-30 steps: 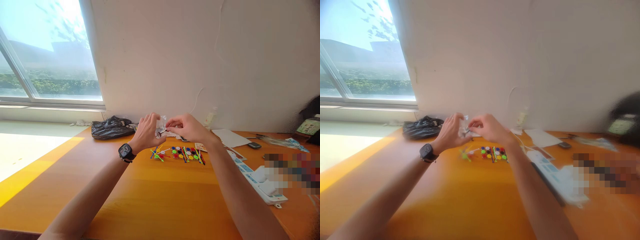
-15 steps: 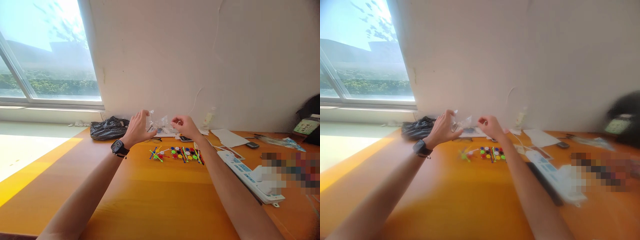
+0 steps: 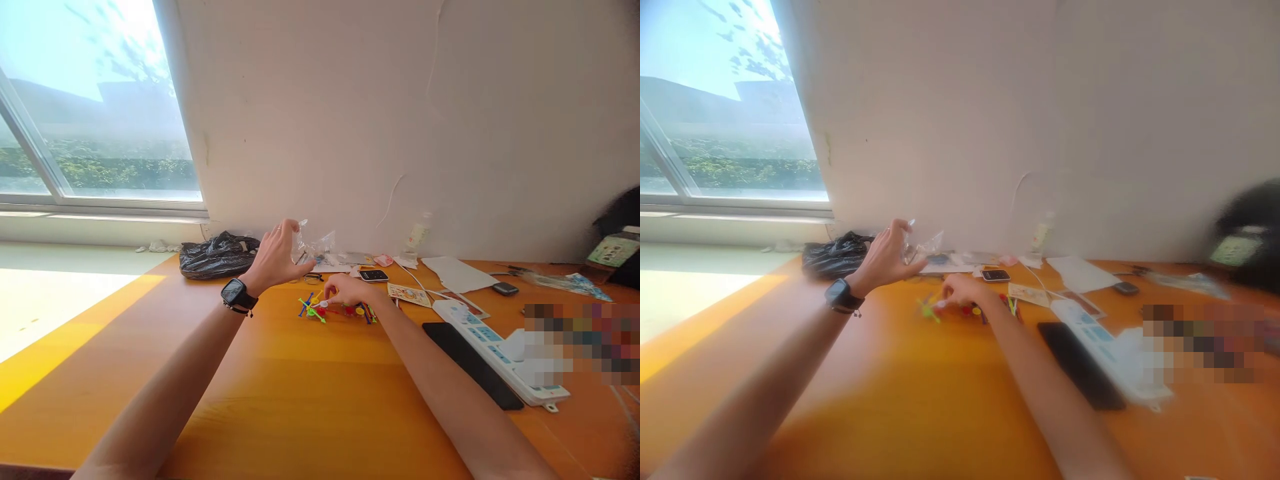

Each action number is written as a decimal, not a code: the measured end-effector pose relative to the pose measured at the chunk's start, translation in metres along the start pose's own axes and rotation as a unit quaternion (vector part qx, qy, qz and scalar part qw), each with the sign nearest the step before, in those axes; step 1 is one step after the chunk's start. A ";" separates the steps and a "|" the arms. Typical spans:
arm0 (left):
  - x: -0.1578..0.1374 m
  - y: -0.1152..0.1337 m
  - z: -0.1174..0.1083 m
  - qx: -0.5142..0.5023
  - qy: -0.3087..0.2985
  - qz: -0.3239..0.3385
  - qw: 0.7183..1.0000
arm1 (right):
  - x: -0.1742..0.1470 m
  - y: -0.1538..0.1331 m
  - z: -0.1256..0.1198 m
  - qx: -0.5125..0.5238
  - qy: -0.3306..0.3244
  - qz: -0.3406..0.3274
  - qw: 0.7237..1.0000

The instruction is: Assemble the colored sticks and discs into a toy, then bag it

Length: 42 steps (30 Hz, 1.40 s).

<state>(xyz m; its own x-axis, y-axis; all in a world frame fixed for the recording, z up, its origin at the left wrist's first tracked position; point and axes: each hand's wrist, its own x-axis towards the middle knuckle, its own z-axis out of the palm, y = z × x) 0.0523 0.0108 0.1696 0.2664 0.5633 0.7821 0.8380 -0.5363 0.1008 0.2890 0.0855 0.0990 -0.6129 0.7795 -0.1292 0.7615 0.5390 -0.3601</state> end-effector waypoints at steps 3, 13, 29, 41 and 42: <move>0.000 -0.002 0.000 0.001 0.001 0.002 1.000 | -0.002 0.000 0.000 0.003 0.002 -0.001 1.000; 0.000 -0.002 -0.001 -0.010 0.005 0.002 1.000 | -0.013 0.003 -0.029 0.023 0.035 -0.036 0.998; 0.001 0.004 0.002 0.010 -0.008 0.043 0.999 | -0.132 -0.040 -0.125 0.179 0.361 -0.121 0.907; -0.005 0.036 0.011 -0.044 -0.010 0.081 0.996 | -0.132 -0.102 -0.103 -0.014 0.314 -0.156 0.936; -0.006 0.038 0.011 -0.049 -0.011 0.082 0.995 | -0.131 -0.104 -0.101 -0.021 0.312 -0.159 0.937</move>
<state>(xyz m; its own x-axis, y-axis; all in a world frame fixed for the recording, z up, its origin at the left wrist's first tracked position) 0.0878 -0.0053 0.1620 0.4064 0.4762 0.7798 0.7327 -0.6797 0.0332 0.3117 -0.0399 0.2469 -0.5780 0.6051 0.5475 0.5770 0.7775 -0.2502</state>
